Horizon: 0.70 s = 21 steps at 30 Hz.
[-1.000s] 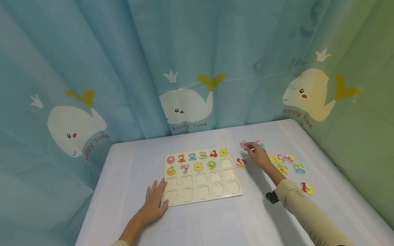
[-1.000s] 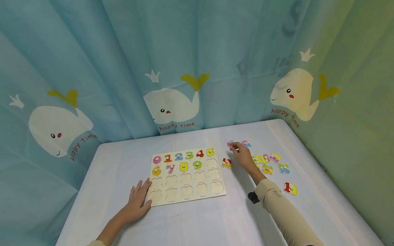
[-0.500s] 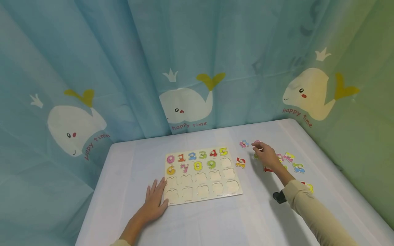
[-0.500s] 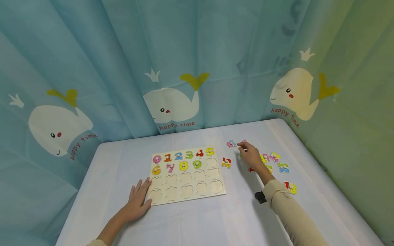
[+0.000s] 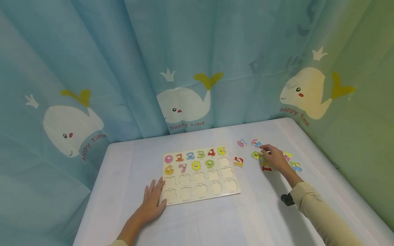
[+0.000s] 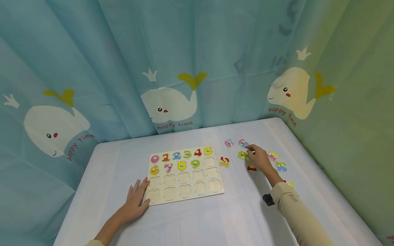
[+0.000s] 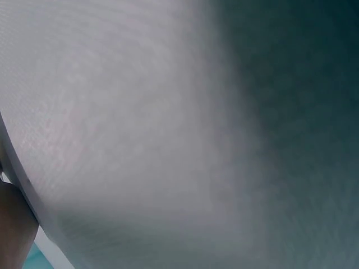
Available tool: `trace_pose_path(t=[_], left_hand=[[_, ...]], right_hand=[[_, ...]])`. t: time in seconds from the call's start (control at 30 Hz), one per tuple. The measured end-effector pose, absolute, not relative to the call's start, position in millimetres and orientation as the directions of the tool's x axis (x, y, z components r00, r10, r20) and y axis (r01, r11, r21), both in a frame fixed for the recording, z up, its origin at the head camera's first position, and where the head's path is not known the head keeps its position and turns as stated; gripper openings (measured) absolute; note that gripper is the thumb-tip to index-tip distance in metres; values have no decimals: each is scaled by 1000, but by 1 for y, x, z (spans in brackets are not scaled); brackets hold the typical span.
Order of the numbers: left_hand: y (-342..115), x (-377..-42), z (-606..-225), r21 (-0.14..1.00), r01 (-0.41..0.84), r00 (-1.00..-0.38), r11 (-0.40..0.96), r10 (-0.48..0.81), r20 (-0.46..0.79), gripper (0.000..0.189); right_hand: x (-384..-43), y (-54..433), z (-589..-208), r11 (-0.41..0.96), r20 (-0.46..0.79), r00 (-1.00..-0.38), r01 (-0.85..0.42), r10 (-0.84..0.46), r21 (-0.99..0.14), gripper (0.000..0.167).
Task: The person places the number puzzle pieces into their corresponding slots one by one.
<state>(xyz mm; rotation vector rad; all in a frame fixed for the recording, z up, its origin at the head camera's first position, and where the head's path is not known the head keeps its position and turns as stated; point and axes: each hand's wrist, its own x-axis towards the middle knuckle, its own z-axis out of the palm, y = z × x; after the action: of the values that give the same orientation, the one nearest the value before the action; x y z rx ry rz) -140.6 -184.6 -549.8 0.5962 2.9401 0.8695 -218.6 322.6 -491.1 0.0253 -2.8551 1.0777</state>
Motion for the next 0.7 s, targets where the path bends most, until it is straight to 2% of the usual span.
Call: trace_pose_path(t=[0.23,0.7], left_hand=[[-185,-142,-552,529,365,-924,766,369,104,65],[-186,-144,-552,537,367,-922,760,376,98,65]], right_hand=[[-216,332,-491,758,91,-994,-14,60,-652,30],[-218,326,-494,765,54,-998,-7,37,-644,29]])
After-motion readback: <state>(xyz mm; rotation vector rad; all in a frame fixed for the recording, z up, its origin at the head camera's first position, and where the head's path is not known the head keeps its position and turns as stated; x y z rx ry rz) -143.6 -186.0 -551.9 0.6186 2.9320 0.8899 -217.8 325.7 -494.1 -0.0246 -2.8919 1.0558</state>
